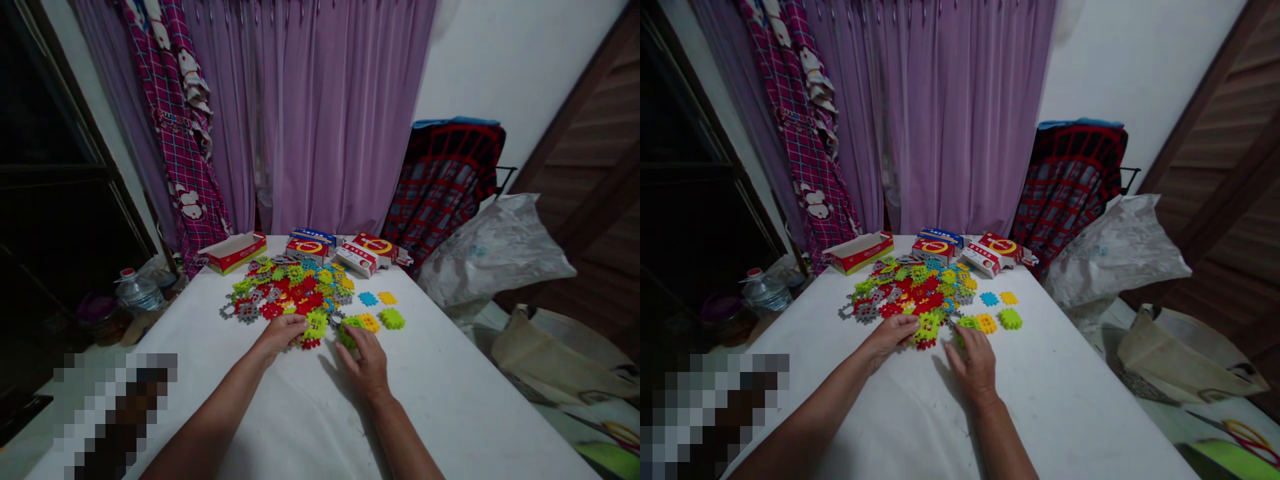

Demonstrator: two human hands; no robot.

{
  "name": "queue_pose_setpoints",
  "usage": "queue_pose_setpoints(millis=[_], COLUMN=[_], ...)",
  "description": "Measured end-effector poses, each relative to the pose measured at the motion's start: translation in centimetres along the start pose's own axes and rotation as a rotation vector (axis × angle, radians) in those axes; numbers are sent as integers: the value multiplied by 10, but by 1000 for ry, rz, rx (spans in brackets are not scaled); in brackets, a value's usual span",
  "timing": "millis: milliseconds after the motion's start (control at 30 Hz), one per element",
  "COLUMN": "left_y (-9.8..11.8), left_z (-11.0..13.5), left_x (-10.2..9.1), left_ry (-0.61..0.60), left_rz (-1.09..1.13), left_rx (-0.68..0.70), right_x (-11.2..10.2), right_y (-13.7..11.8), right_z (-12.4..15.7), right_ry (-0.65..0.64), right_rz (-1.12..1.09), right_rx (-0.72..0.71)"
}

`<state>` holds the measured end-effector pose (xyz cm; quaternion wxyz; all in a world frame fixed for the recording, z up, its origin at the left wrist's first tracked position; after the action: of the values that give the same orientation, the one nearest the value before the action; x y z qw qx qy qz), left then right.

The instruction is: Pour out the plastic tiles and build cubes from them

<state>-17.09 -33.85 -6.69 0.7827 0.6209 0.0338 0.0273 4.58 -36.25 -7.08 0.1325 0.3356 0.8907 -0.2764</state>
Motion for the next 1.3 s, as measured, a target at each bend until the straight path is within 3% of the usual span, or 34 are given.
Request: queue_pose_setpoints(millis=[300,500,700,867,1133,1300], left_y=[-7,-6,-4,-16,-14,-20], left_z=[1,-2,-1,-2,3,10], left_x=[15,29,22,13,55,87], left_ry=[-104,-126,31,100,18,8], left_rz=[-71,-79,-71,-123,-360,-480], left_rx=[1,17,115,150,426,366], right_x=[4,-1,-20,-17,-15,-18], right_y=[-3,-6,20,33,26,35], right_z=[3,5,2,1,1,3], right_ry=[-60,-3,183,154,126,134], right_rz=[-20,-29,173,289,389,346], right_rx=[-25,2,220,285,250,276])
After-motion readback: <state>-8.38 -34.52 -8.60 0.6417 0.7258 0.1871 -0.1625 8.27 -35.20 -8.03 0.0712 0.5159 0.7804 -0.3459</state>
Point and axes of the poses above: each hand's wrist, its own z-axis away from the middle knuckle, its own x-axis out of the palm, y = z × x, the point moved 4 cm from there along -z, towards the middle knuckle, and after that the axes turned 5 degrees about y, right-handed, at the moved point
